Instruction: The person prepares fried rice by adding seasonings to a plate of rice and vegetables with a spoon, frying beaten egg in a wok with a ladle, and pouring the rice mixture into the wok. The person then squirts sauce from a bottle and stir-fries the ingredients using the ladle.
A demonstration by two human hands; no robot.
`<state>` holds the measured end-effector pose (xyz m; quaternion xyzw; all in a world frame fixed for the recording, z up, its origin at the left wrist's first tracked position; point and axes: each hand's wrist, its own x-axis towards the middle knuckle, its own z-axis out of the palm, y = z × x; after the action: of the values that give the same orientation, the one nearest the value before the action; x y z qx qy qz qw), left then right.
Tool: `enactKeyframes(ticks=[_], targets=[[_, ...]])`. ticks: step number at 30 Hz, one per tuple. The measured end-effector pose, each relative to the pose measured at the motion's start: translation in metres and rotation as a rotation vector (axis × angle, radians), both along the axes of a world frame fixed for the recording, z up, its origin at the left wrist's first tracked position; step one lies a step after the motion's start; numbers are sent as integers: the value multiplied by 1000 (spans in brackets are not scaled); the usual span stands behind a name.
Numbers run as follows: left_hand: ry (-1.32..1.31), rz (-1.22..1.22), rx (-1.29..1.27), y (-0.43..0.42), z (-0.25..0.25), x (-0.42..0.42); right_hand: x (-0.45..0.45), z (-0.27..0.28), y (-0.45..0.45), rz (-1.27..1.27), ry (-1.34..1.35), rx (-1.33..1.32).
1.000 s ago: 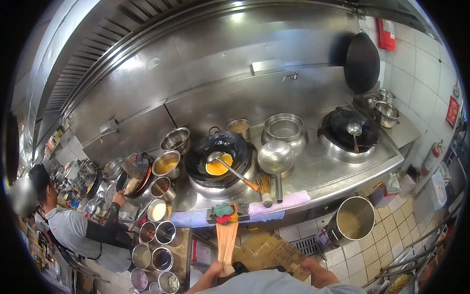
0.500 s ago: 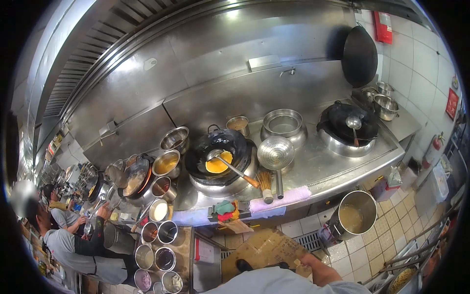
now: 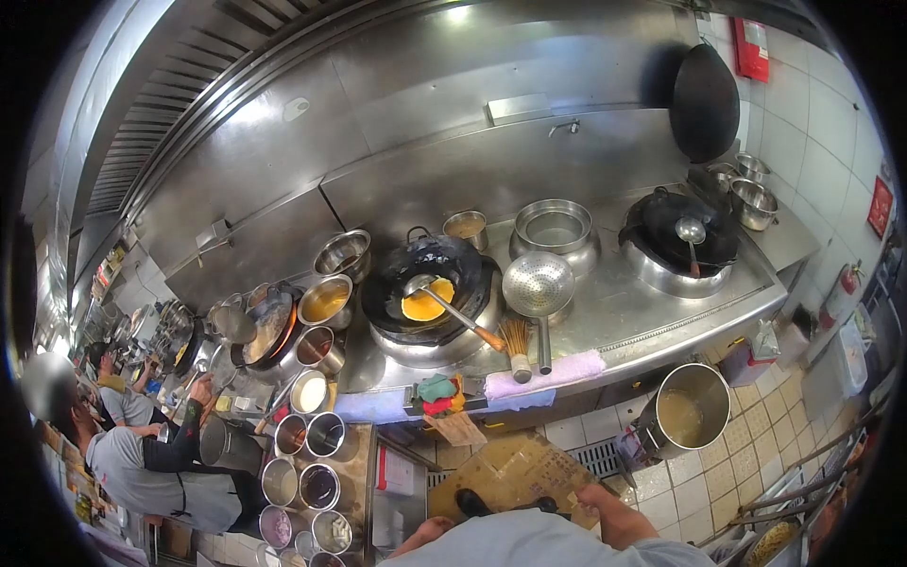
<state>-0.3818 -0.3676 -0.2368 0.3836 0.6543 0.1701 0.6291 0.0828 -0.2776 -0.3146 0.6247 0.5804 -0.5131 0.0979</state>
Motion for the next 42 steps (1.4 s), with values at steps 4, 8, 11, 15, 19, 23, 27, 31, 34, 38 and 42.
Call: enactKeyframes(ticks=[4, 8, 11, 15, 19, 23, 27, 31, 34, 38, 42], targets=[[228, -184, -75, 16, 52, 18, -6, 16, 3, -322, 86, -119], [164, -408, 70, 11, 11, 1, -2, 27, -3, -275, 72, -87], [206, -495, 208, 3, -24, -7, 36, -63, -7, 662, 64, 517], [338, -410, -13, 8, -8, -2, 36, -30, -22, -231, 85, -66], [367, -444, 25, 11, -15, -6, 56, -56, -25, 202, 109, 312], [508, -385, -30, 22, 0, 5, 52, -57, -10, 239, 73, 222], [473, -409, 56, 26, -23, -1, 25, 1, -2, -442, 200, -103], [328, -412, 101, 26, -12, 3, 13, 55, 3, -288, -2, -4], [346, -396, 71, 29, 10, 11, 16, 46, 4, -305, -16, -21], [424, -401, 26, 28, 9, 9, 25, 39, -5, -19, -229, 426], [475, -435, 35, 25, 5, 6, 34, 40, -4, 397, -270, 443]])
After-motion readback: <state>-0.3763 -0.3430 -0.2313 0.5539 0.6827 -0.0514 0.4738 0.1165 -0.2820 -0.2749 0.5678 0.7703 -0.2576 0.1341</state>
